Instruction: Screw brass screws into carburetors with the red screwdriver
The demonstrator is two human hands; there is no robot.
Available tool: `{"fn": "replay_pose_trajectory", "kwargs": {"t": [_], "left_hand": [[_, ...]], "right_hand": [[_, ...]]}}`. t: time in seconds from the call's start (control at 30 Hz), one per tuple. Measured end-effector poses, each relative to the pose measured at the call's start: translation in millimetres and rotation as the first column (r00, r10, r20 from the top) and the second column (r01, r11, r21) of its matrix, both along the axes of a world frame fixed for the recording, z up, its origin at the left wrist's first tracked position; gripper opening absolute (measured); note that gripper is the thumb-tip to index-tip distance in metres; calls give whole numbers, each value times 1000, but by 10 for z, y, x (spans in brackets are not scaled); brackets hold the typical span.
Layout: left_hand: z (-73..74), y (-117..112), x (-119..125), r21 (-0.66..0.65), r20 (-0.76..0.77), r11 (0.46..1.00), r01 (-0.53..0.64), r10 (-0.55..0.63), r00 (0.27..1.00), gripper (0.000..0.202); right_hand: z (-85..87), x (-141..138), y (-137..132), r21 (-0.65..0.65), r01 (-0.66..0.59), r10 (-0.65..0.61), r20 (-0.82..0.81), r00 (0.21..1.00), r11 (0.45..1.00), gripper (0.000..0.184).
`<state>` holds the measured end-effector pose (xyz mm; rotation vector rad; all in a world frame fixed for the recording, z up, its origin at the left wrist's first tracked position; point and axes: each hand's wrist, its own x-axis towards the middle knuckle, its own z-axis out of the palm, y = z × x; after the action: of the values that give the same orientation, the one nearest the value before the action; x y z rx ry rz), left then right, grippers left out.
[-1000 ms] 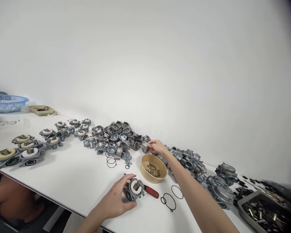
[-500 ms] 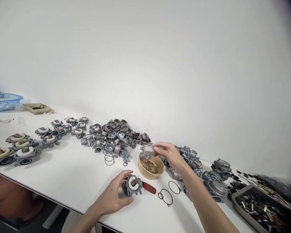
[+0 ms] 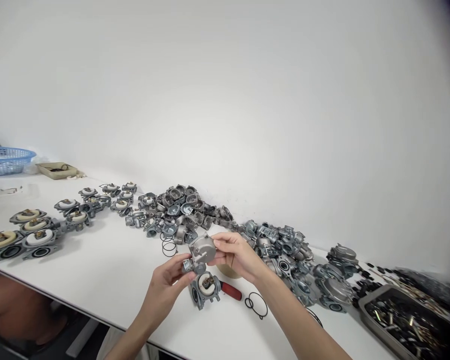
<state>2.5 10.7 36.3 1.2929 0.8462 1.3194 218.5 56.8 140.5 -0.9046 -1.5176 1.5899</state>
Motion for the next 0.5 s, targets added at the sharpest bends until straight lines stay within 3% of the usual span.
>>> {"fn": "replay_pose_trajectory", "kwargs": {"t": [0.17, 0.27, 0.37, 0.43, 0.5], "left_hand": [[54, 31, -50, -69, 69, 997, 29, -24, 997, 60], [145, 19, -116, -95, 83, 991, 94, -87, 993, 53], [237, 6, -191, -104, 91, 971, 217, -208, 974, 39], [284, 2, -232, -118, 98, 947, 299, -289, 952, 38], [310, 0, -258, -137, 111, 924, 357, -344, 932, 38]], "right_hand": [[-110, 15, 66, 37, 23, -27, 115, 993, 999, 54], [-72, 126, 72, 234, 54, -106, 217, 970, 971, 59], [46, 227, 16, 540, -157, -80, 389, 918, 827, 66], [139, 256, -40, 600, -370, -10, 533, 846, 709, 64], [213, 251, -90, 583, -499, 43, 622, 782, 641, 62]]}}
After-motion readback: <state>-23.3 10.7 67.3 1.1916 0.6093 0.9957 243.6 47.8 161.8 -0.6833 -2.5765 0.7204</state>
